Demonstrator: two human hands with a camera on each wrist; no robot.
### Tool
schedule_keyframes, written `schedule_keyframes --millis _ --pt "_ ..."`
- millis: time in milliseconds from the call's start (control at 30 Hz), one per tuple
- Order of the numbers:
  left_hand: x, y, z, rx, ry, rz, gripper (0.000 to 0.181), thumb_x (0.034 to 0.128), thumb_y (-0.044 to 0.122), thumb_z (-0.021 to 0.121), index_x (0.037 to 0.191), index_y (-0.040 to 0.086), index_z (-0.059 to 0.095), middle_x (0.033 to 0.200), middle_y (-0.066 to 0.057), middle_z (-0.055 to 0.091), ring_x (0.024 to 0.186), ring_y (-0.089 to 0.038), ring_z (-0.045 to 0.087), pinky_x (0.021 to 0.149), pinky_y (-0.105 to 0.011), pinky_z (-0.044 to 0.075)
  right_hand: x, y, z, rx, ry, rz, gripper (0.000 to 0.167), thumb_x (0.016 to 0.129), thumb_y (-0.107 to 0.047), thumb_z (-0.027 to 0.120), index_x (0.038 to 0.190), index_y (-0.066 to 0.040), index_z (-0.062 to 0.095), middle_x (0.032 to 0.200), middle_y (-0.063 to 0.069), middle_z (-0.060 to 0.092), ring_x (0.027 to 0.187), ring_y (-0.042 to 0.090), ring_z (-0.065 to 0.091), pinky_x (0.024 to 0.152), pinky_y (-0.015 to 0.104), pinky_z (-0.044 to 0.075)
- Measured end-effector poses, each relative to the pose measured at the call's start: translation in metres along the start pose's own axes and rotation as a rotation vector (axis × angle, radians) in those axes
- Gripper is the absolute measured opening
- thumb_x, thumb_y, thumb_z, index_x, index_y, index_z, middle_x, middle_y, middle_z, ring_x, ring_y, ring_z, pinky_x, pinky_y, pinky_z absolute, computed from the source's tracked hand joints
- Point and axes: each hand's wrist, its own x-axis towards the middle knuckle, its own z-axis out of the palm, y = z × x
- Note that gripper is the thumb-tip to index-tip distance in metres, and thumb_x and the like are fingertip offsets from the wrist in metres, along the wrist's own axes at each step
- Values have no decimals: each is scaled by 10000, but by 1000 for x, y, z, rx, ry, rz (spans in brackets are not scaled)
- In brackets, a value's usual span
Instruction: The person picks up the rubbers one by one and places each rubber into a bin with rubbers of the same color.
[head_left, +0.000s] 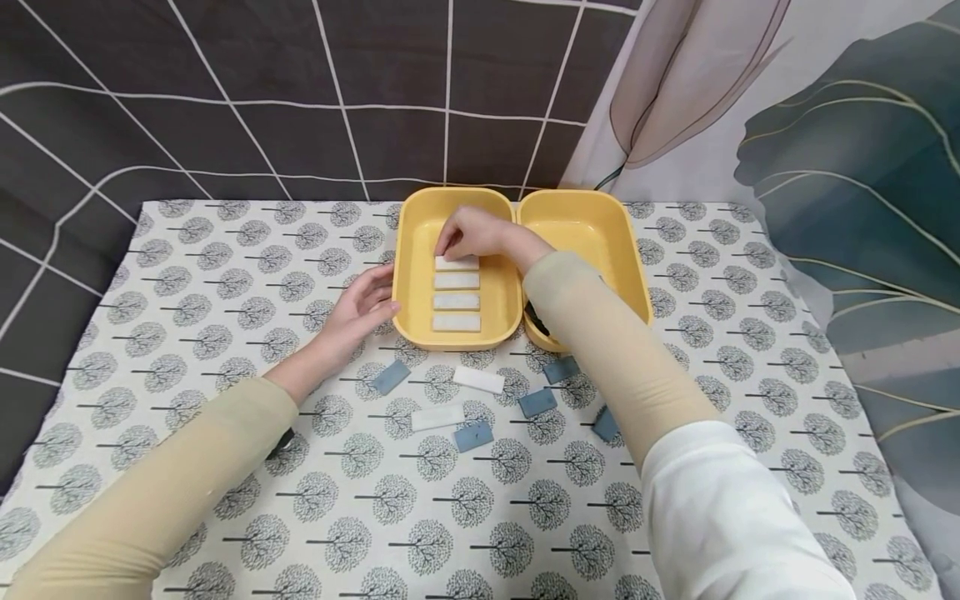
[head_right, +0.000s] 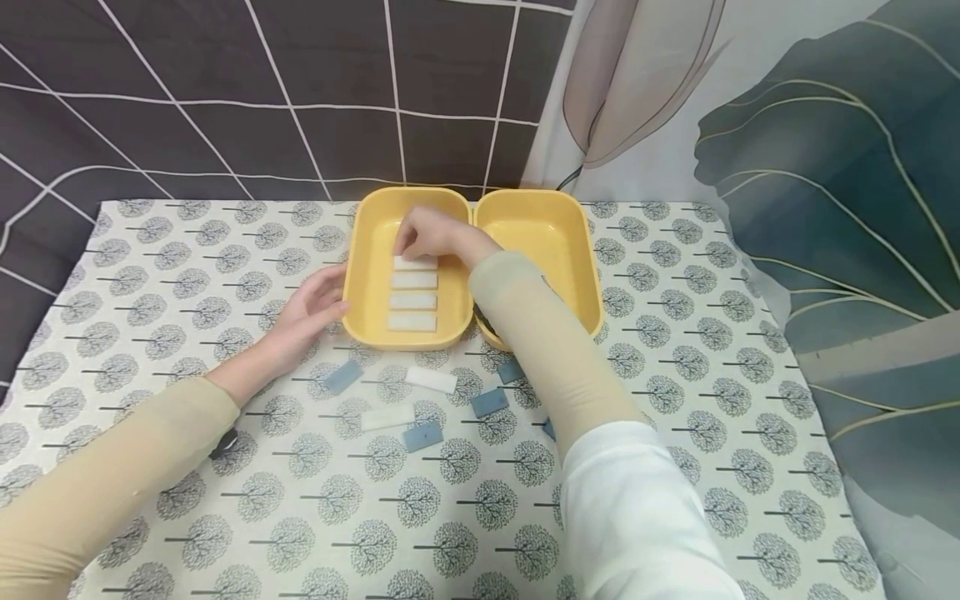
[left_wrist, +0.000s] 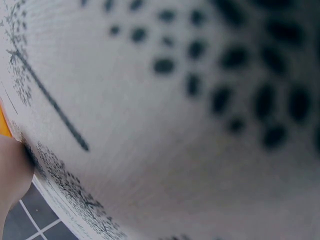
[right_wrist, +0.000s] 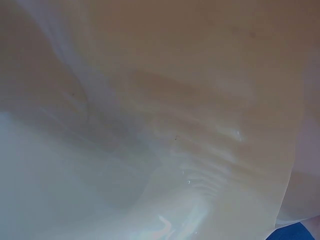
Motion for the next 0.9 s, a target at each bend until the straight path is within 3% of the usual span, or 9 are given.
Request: schedule_keyframes --millis 900 --pt "1 -1 1 -28 3 2 681 1027 25 560 1647 25 279 1704 -171 357 1515 -335 423 1263 -258 407 -3 -5 -2 -29 19 41 156 986 -84 723 1078 15 802 1035 135 788 825 64 573 753 143 462"
